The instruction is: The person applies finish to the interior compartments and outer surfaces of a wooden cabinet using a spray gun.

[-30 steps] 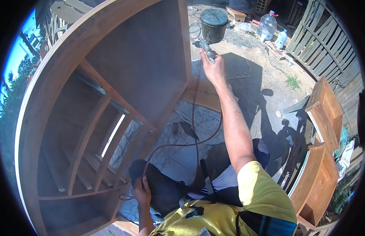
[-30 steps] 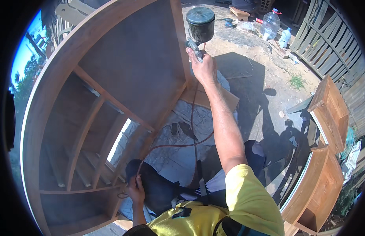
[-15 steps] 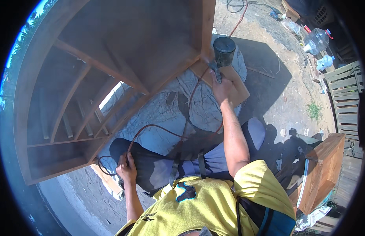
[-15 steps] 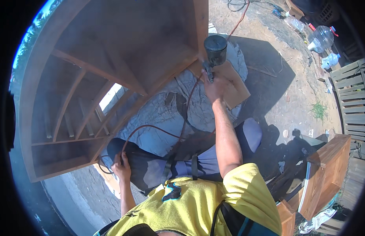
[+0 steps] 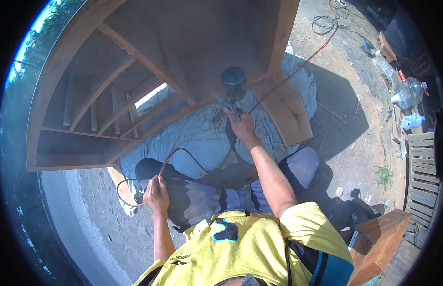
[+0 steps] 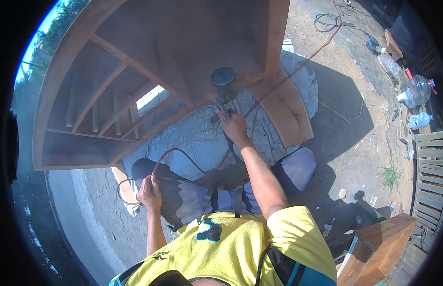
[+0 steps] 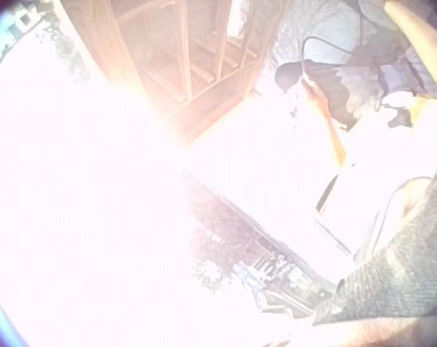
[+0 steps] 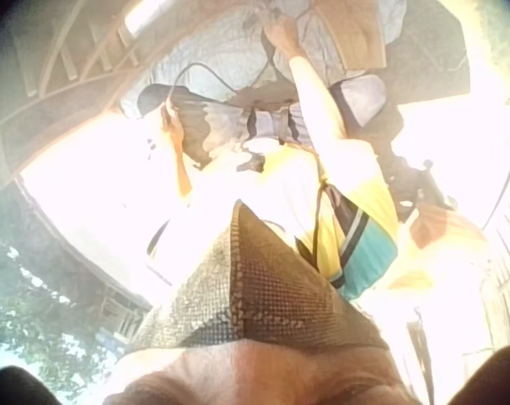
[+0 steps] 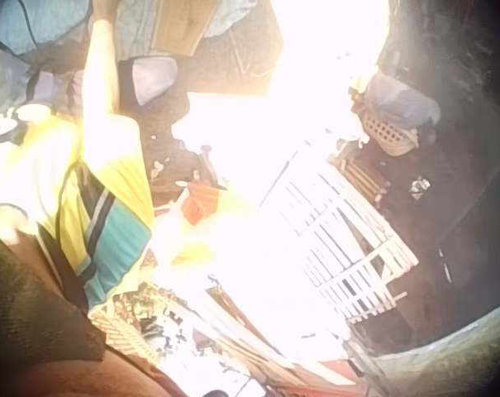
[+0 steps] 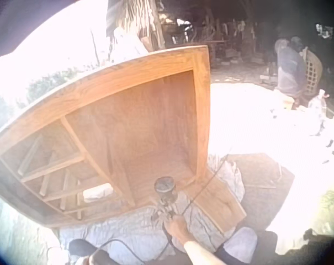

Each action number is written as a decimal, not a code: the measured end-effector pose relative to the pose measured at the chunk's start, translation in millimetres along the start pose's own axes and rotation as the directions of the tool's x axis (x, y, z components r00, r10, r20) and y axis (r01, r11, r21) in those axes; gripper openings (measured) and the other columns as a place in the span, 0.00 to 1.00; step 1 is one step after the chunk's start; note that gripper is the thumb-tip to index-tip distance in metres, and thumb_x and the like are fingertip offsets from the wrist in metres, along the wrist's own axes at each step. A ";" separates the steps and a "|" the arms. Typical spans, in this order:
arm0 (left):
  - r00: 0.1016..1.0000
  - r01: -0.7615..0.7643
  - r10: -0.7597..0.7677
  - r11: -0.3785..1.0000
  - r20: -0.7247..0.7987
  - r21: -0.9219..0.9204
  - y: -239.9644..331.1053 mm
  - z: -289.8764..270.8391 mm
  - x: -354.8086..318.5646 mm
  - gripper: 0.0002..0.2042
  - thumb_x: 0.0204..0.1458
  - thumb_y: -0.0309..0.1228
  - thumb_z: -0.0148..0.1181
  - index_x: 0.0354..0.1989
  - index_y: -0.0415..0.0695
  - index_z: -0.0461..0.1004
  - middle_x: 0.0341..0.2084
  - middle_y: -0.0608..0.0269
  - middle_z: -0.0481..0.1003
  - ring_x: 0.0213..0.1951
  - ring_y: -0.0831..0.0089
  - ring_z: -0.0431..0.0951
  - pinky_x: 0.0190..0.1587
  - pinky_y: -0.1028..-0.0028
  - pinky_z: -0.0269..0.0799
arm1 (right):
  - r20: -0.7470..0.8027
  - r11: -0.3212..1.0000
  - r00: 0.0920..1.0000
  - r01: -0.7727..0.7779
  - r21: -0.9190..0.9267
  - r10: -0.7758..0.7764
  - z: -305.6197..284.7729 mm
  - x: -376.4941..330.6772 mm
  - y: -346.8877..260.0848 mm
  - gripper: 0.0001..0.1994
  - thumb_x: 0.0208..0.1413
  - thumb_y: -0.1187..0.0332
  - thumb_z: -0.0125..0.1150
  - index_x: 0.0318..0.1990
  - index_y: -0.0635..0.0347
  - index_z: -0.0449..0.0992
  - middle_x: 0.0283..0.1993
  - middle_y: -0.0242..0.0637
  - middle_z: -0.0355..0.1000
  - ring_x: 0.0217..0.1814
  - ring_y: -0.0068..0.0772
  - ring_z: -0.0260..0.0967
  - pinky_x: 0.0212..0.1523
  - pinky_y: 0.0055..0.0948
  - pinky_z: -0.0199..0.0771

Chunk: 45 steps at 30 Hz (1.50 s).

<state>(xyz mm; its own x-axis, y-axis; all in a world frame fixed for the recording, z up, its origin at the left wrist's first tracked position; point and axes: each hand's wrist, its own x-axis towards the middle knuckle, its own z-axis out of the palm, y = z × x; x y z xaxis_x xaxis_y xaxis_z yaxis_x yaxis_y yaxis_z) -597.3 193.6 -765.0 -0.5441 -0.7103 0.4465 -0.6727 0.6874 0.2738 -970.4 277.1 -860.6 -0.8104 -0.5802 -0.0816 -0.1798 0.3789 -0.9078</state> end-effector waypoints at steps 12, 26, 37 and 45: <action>0.999 0.034 -0.033 0.999 -0.043 0.016 7.2 1.0 -3.4 0.07 0.65 0.30 0.62 0.43 0.39 0.81 0.31 0.53 0.82 0.29 0.54 0.84 0.31 0.62 0.76 | -0.120 0.986 0.978 0.164 -0.042 -0.168 8.3 21.6 7.5 0.26 0.64 0.46 0.65 0.42 0.67 0.82 0.36 0.62 0.80 0.44 0.66 0.80 0.43 0.54 0.78; 0.998 0.034 -0.033 0.999 -0.054 0.013 5.3 5.8 -3.0 0.07 0.64 0.30 0.62 0.42 0.38 0.81 0.31 0.52 0.83 0.29 0.55 0.85 0.31 0.63 0.78 | -0.452 0.932 0.886 -0.072 -0.356 -0.104 -85.4 72.9 40.4 0.29 0.65 0.41 0.60 0.39 0.66 0.81 0.33 0.63 0.79 0.38 0.68 0.80 0.40 0.57 0.78; 0.995 0.058 -0.058 0.998 -0.077 0.003 12.2 -3.4 -1.9 0.07 0.64 0.30 0.63 0.43 0.39 0.81 0.28 0.55 0.81 0.27 0.58 0.83 0.29 0.63 0.76 | -0.250 0.969 0.953 0.114 -0.218 -0.169 -11.9 62.9 18.6 0.28 0.65 0.43 0.61 0.43 0.66 0.83 0.34 0.61 0.80 0.42 0.67 0.79 0.42 0.54 0.77; 0.996 -0.033 0.037 0.998 -0.084 0.058 22.9 -32.9 6.7 0.07 0.62 0.30 0.65 0.43 0.41 0.80 0.28 0.58 0.80 0.26 0.59 0.83 0.28 0.65 0.74 | -0.003 0.989 0.991 0.132 -0.059 -0.133 43.4 41.6 -15.0 0.27 0.65 0.44 0.63 0.46 0.66 0.83 0.36 0.60 0.81 0.45 0.65 0.80 0.44 0.49 0.77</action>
<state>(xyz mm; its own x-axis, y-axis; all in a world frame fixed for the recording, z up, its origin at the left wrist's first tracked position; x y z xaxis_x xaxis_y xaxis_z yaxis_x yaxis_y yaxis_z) -599.8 209.5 -727.7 -0.5250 -0.6690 0.5261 -0.6824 0.7003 0.2095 -977.2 216.0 -868.2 -0.7811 -0.6231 0.0407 -0.3181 0.3410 -0.8846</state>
